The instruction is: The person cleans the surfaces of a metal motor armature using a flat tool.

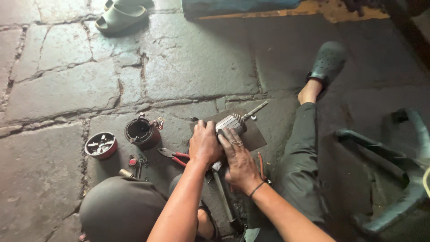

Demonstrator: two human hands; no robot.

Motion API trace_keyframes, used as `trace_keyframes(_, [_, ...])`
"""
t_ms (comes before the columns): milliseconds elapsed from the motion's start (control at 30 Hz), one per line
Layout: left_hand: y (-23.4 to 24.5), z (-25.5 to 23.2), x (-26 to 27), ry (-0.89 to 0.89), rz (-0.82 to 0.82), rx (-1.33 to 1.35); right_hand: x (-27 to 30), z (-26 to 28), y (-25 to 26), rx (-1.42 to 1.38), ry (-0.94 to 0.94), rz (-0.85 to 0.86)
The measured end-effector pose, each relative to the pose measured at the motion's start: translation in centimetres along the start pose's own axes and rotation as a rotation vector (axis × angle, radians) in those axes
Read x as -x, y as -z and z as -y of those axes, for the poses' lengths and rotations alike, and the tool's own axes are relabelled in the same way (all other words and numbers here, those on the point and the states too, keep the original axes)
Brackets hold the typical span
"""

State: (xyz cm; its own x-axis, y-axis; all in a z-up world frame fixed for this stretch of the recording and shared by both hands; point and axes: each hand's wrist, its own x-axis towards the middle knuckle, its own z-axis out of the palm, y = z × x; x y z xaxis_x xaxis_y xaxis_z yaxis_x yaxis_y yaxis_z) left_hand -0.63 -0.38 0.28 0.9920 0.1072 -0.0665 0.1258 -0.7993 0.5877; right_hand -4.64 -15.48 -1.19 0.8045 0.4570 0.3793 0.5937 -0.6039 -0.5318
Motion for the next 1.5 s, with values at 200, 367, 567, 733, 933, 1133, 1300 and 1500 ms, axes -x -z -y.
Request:
trace_keyframes(200, [-1.1,0.4,0.1,0.024,-0.012,-0.060,-0.2,0.9,-0.7,0.033,-0.081,-0.011])
trace_keyframes(367, [-1.1,-0.3,0.3,0.164,0.077,-0.067,-0.4,0.6,0.7,0.157,-0.185,0.250])
trace_keyframes(567, [-1.4,0.3,-0.3,0.210,0.144,-0.049,-1.1,0.1,0.0,0.216,-0.168,0.282])
trace_keyframes(733, [-3.3,1.7,-0.7,0.178,0.105,-0.055,-2.0,-0.4,-1.6,0.230,-0.234,0.304])
trace_keyframes(933, [-3.8,1.8,-0.8,0.198,0.079,-0.057,-1.7,-0.6,-2.4,0.174,-0.253,0.252])
trace_keyframes(1133, [-3.4,1.7,-0.7,0.233,0.101,0.029,-1.2,-1.1,-4.1,0.149,-0.252,0.156])
trace_keyframes(1300, [-3.5,1.9,-0.5,0.206,0.108,-0.044,-0.5,-1.4,-5.1,0.110,-0.258,0.120])
trace_keyframes(1500, [-2.9,2.2,0.0,0.187,0.098,-0.015,-1.0,-0.2,-4.5,0.104,-0.261,0.117])
